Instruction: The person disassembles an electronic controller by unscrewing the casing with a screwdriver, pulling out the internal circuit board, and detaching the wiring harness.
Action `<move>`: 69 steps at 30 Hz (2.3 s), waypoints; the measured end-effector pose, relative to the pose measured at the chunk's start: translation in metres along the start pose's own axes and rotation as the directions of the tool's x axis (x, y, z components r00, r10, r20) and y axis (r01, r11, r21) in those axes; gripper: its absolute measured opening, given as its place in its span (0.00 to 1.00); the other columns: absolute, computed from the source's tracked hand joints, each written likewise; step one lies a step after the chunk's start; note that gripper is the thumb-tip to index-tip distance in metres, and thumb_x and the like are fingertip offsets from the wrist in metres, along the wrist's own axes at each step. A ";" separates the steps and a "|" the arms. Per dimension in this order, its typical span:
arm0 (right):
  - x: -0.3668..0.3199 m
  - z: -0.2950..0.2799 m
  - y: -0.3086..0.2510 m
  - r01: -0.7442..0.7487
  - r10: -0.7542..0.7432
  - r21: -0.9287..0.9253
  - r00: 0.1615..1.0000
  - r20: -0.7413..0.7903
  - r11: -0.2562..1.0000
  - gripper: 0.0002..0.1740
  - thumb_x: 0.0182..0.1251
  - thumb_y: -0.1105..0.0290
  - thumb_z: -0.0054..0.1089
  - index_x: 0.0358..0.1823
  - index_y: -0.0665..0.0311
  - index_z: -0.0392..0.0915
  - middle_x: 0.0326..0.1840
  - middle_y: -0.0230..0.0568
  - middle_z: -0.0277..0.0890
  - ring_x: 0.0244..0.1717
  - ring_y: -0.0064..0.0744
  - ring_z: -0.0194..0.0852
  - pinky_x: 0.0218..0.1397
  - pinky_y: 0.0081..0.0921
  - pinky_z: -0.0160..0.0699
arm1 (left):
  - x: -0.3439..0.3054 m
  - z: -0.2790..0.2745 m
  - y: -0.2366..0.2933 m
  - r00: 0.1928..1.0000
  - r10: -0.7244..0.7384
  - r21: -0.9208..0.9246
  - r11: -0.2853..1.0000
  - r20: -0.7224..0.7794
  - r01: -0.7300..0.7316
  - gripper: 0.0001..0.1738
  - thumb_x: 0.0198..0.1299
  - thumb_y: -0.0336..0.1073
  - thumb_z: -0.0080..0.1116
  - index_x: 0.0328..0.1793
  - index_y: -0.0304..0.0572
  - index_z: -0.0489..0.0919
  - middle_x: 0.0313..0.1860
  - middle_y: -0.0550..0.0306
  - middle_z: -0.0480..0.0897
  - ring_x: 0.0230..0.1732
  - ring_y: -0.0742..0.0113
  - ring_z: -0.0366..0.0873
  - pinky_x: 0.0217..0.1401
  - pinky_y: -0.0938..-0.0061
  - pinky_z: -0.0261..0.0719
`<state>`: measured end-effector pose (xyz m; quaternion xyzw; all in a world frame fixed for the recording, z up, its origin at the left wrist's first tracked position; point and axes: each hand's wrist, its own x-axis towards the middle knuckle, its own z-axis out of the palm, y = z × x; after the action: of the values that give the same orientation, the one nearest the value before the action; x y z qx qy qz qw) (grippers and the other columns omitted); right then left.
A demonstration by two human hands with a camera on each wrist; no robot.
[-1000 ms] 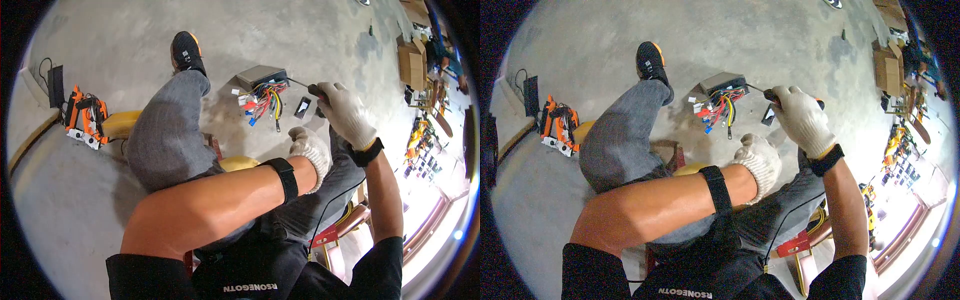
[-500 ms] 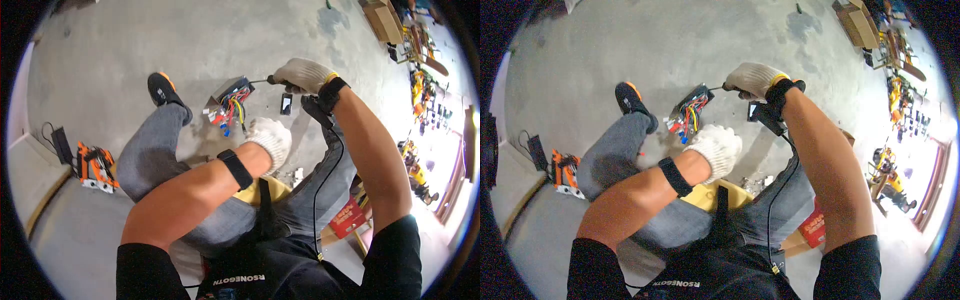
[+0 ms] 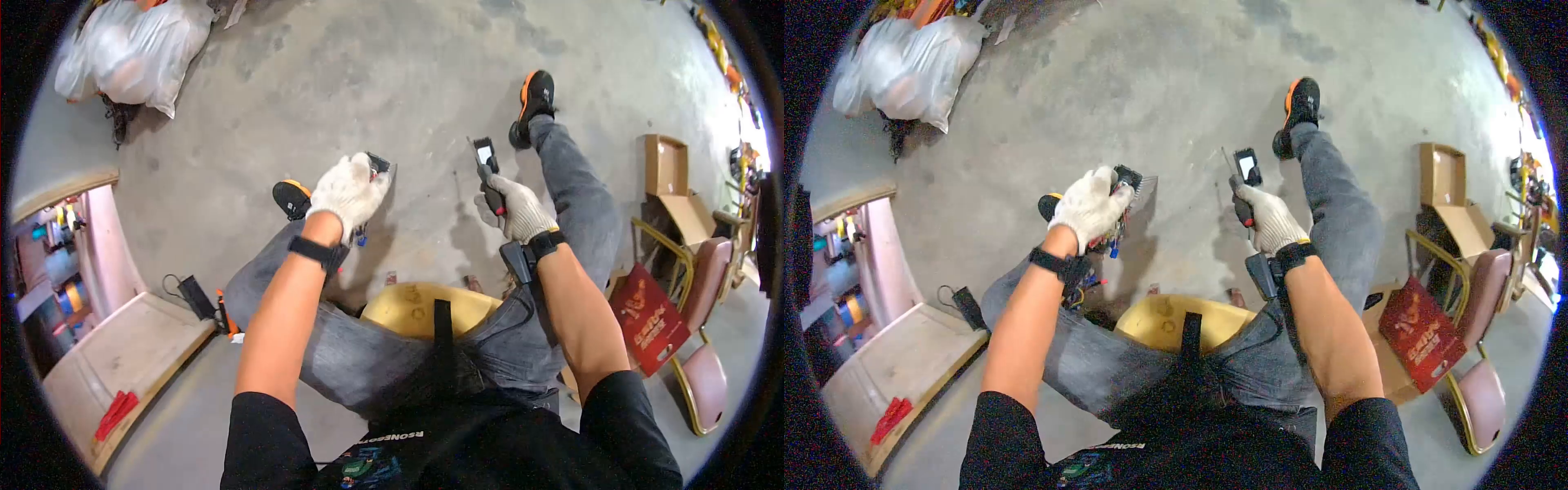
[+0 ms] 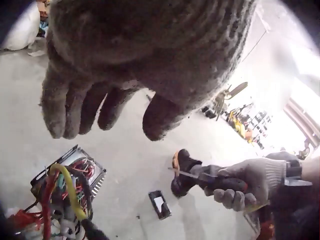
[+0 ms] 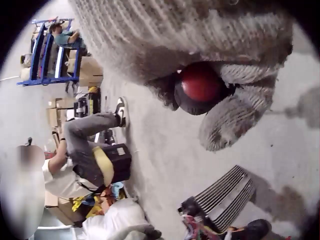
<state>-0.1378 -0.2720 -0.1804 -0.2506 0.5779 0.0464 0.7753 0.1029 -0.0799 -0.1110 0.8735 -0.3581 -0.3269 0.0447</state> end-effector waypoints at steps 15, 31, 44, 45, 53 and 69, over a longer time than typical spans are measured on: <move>0.001 0.000 -0.022 0.201 -0.200 0.004 0.974 0.108 0.980 0.20 0.75 0.56 0.63 0.53 0.68 0.82 0.41 0.40 0.85 0.38 0.31 0.84 0.42 0.29 0.82 | 0.082 0.064 0.028 0.857 -0.469 0.436 0.831 0.215 0.345 0.36 0.60 0.49 0.67 0.66 0.32 0.70 0.58 0.29 0.86 0.61 0.35 0.85 0.65 0.52 0.82; 0.009 -0.008 -0.011 0.237 -0.231 -0.384 0.971 0.063 0.892 0.25 0.69 0.57 0.60 0.59 0.68 0.78 0.37 0.41 0.82 0.39 0.32 0.83 0.48 0.30 0.81 | 0.060 0.048 -0.017 0.933 -0.342 0.157 0.933 0.111 0.323 0.19 0.62 0.33 0.57 0.59 0.37 0.80 0.53 0.35 0.88 0.58 0.37 0.86 0.62 0.56 0.80; 0.029 -0.008 -0.016 0.387 -0.401 -0.203 0.916 -0.031 0.900 0.25 0.71 0.45 0.66 0.48 0.63 0.85 0.38 0.37 0.83 0.37 0.29 0.82 0.42 0.31 0.81 | -0.040 -0.064 0.050 0.979 -0.154 -0.287 0.940 0.133 0.186 0.21 0.59 0.29 0.59 0.60 0.33 0.79 0.45 0.47 0.88 0.48 0.59 0.86 0.56 0.66 0.82; 0.024 -0.008 -0.020 0.332 -0.334 -0.136 0.942 0.010 0.933 0.25 0.72 0.46 0.65 0.48 0.63 0.85 0.38 0.36 0.83 0.36 0.27 0.81 0.40 0.30 0.80 | -0.045 -0.066 0.053 0.980 -0.134 -0.305 0.937 0.144 0.173 0.21 0.59 0.28 0.59 0.60 0.32 0.79 0.46 0.47 0.88 0.48 0.59 0.86 0.56 0.66 0.82; 0.006 -0.012 -0.032 0.173 -0.143 -0.219 0.979 0.147 0.960 0.25 0.74 0.52 0.67 0.56 0.69 0.83 0.38 0.35 0.80 0.32 0.25 0.78 0.37 0.23 0.79 | -0.043 -0.040 0.027 0.972 -0.045 -0.366 0.922 0.229 0.129 0.24 0.58 0.20 0.60 0.63 0.30 0.77 0.53 0.47 0.86 0.57 0.61 0.83 0.62 0.67 0.80; 0.033 0.062 -0.054 0.488 -0.578 -0.573 0.815 0.030 0.658 0.25 0.65 0.66 0.68 0.61 0.69 0.79 0.45 0.40 0.87 0.41 0.28 0.85 0.50 0.29 0.84 | 0.084 0.112 -0.050 0.960 -0.147 -0.736 0.618 0.240 0.278 0.24 0.59 0.34 0.59 0.62 0.34 0.82 0.48 0.46 0.87 0.51 0.59 0.83 0.58 0.68 0.77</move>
<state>-0.0537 -0.2984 -0.1801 -0.6262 0.4975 -0.0370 0.5992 0.1099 -0.0803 -0.2591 0.7806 -0.0833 -0.5171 0.3409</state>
